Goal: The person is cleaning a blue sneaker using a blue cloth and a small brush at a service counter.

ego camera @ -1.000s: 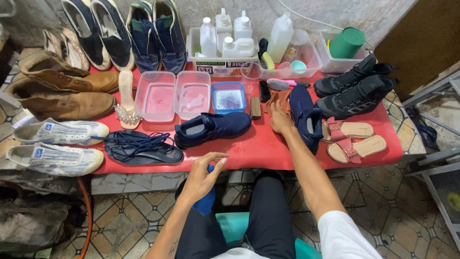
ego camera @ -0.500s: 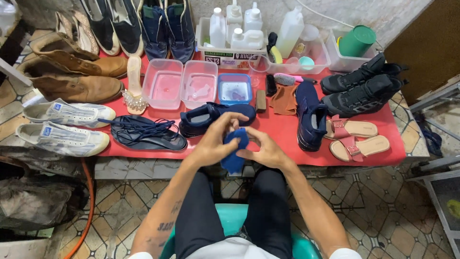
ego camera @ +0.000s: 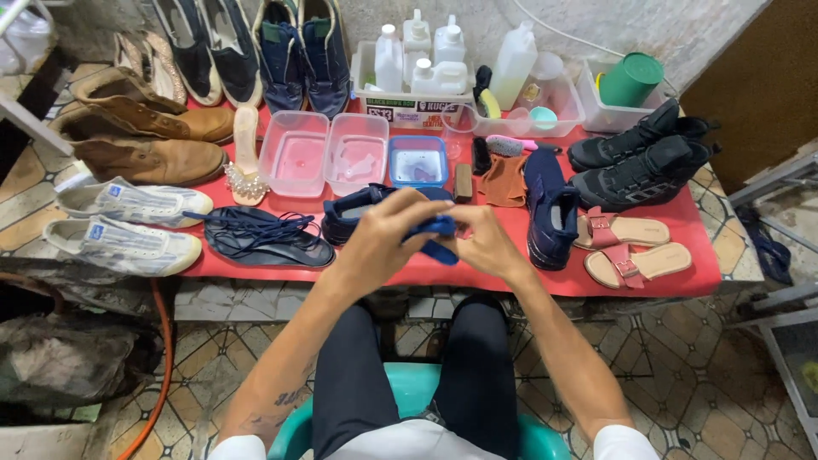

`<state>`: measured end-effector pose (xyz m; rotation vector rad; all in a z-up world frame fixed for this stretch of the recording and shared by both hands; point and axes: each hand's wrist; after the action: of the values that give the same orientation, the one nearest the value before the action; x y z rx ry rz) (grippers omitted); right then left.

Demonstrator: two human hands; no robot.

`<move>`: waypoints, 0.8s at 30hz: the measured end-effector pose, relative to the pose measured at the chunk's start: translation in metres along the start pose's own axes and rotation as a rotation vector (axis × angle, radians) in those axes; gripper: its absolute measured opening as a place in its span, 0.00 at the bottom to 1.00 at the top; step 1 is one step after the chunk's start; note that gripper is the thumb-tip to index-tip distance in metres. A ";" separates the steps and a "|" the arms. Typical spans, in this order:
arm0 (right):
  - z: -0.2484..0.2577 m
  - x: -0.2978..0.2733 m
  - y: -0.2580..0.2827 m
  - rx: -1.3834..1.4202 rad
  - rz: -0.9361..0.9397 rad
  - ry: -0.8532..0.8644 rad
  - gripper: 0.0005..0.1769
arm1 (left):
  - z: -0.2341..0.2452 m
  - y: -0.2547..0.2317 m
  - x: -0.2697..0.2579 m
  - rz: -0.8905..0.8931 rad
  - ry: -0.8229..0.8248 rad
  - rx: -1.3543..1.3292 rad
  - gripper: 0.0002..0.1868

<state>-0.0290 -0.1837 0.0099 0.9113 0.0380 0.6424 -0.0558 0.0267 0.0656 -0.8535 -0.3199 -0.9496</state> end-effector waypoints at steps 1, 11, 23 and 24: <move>-0.003 0.001 -0.006 -0.062 0.071 -0.082 0.06 | -0.004 -0.003 -0.002 -0.039 0.003 0.059 0.24; -0.007 -0.019 0.037 0.012 0.047 -0.438 0.21 | -0.038 -0.017 -0.044 -0.205 -0.187 0.285 0.16; -0.034 -0.063 -0.024 0.912 -0.011 -0.330 0.13 | -0.107 0.043 -0.085 0.773 -0.294 -1.483 0.37; -0.037 -0.070 -0.018 0.935 -0.028 -0.336 0.14 | -0.110 0.040 -0.086 0.763 -0.259 -1.605 0.42</move>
<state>-0.0879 -0.2020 -0.0432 1.9088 0.0508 0.4212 -0.0843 0.0048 -0.0752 -2.3337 0.6704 -0.1849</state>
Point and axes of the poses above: each hand's wrist, its own x-axis towards the middle knuckle, its own z-axis out of the back of the hand, y = z × x, and after that the axes turned 11 degrees about y, right-handed
